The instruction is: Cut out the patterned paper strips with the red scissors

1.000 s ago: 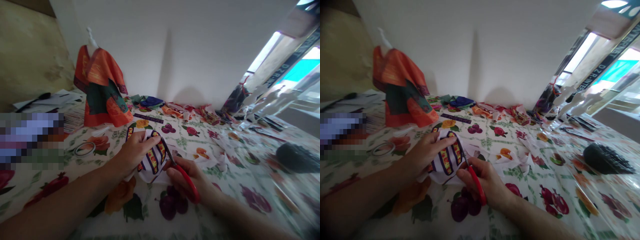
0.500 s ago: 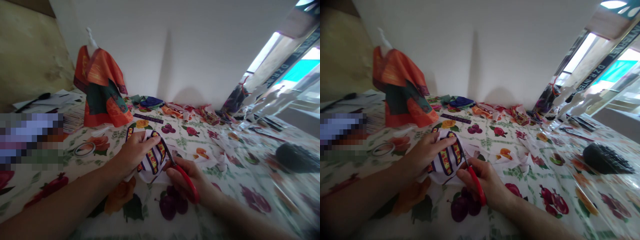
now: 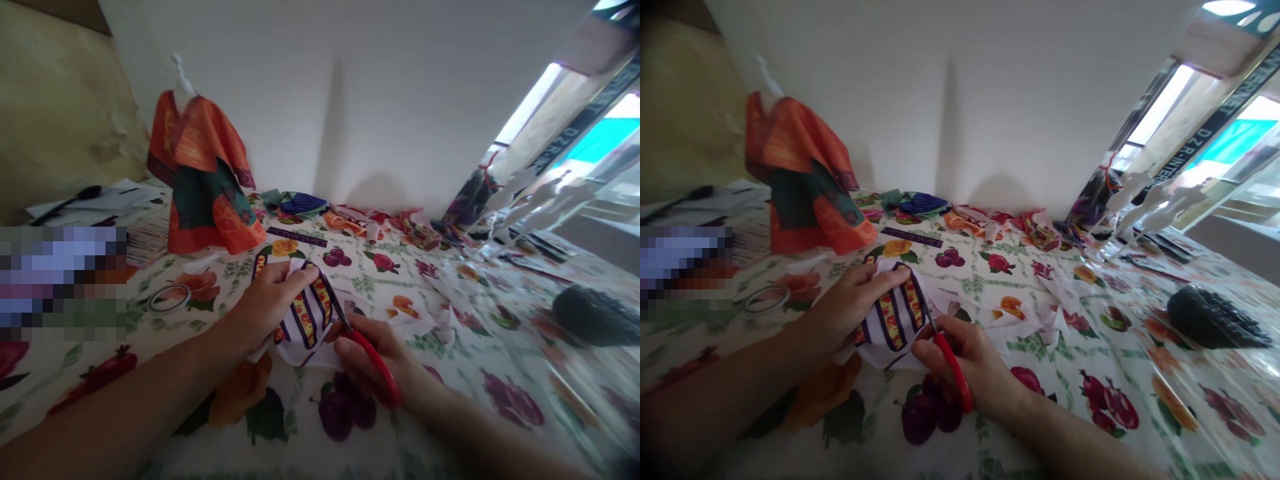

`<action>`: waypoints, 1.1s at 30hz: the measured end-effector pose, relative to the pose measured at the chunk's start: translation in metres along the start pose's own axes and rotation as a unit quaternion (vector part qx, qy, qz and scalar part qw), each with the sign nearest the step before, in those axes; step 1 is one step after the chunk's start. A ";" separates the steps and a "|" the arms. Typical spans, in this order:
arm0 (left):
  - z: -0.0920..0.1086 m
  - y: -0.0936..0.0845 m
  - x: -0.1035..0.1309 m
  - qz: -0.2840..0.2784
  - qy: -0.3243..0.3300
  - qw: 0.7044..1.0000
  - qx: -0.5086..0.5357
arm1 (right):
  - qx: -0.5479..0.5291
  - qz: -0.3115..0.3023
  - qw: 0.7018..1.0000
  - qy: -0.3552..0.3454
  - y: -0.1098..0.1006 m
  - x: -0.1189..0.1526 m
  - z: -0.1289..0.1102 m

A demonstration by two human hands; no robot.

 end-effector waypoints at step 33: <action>-0.003 0.002 0.000 -0.005 0.008 1.000 -0.026 | 0.005 0.009 1.000 0.004 0.002 -0.001 -0.002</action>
Point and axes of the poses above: each hand's wrist, its own x-axis away from the middle knuckle, its own y-axis out of the palm, z = x × y, the point moved 10 cm from there along -x, towards the middle knuckle, and after that the axes turned 5 degrees about -y, right-handed, at the moved point
